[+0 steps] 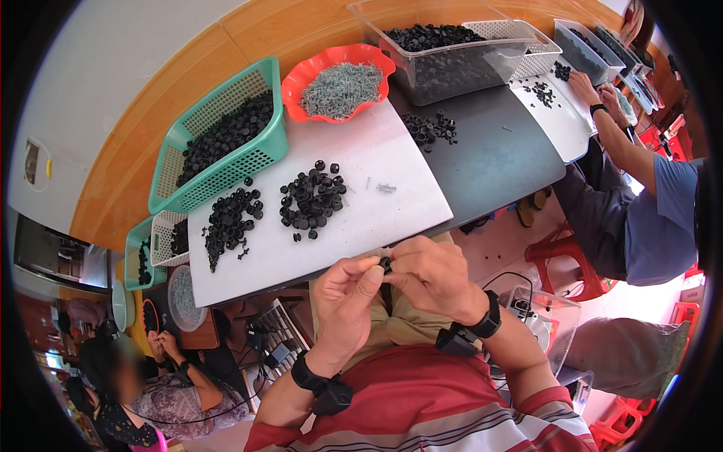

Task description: Manually assembling small black plastic components by inserting pins or joining parts together at a workbench.

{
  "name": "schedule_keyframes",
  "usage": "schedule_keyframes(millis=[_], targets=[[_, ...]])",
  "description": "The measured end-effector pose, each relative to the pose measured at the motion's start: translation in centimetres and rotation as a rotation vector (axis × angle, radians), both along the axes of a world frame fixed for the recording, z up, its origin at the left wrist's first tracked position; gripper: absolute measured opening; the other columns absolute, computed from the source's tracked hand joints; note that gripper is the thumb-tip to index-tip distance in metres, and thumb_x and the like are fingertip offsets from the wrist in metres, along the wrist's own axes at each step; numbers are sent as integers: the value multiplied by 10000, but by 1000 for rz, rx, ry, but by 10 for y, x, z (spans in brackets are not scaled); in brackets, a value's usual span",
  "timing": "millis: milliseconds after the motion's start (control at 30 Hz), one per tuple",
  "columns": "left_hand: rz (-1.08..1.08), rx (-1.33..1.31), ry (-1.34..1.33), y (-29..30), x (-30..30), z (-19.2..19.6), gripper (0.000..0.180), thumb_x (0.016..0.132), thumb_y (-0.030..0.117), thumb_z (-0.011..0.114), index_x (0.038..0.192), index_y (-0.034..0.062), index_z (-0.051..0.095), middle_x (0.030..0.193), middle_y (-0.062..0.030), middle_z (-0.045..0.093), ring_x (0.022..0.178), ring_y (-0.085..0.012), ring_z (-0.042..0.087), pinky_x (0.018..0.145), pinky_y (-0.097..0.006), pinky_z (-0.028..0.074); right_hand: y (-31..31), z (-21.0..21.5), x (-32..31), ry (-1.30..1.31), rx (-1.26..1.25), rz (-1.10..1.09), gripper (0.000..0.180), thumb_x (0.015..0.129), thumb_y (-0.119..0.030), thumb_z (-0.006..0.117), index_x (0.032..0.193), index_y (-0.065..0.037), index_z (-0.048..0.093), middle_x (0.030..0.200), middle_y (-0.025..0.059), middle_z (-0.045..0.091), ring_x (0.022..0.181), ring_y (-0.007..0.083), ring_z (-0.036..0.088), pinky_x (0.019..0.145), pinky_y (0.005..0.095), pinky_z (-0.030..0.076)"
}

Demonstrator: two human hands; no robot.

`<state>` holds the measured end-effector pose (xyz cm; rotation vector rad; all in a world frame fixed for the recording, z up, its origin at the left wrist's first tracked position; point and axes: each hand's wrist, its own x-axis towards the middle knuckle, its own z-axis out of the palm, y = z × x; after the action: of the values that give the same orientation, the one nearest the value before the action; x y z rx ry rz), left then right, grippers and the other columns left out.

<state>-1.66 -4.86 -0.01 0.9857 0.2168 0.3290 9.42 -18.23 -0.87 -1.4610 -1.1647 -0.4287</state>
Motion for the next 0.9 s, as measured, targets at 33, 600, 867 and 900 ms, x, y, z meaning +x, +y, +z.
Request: schedule_keyframes(millis=[33, 600, 867, 900], targets=[[-3, -11, 11, 1, 0, 0, 121, 973, 26, 691, 1093, 12, 686, 1073, -73, 723, 969, -125, 669, 922, -278, 518, 0, 2, 0, 38, -13, 20, 228, 769, -18, 801, 946, -22, 658, 900, 102, 660, 671, 256, 655, 549, 340, 521], [-83, -107, 86, 12, -12, 0, 218, 932, -34, 716, 1112, -4, 598, 1051, -78, 691, 949, -113, 662, 849, -246, 534, -5, 6, 0, 66, -277, 154, 351, 770, -126, 832, 1082, -48, 690, 905, 61, 606, 655, 251, 629, 554, 353, 500], [-91, -82, 95, 20, -18, 0, 194, 937, -27, 713, 1095, -1, 603, 1048, -63, 675, 953, -103, 648, 844, -242, 528, -1, 14, -8, 131, -324, 179, 339, 795, -148, 821, 1098, -67, 690, 908, 60, 613, 649, 258, 620, 567, 358, 492], [-90, -84, 91, 21, -19, 0, 194, 937, -27, 713, 1095, -1, 603, 1048, -63, 675, 953, -103, 648, 844, -242, 528, -1, 14, -8, 138, -337, 186, 335, 800, -152, 818, 1100, -74, 692, 909, 58, 613, 651, 258, 620, 567, 359, 489]])
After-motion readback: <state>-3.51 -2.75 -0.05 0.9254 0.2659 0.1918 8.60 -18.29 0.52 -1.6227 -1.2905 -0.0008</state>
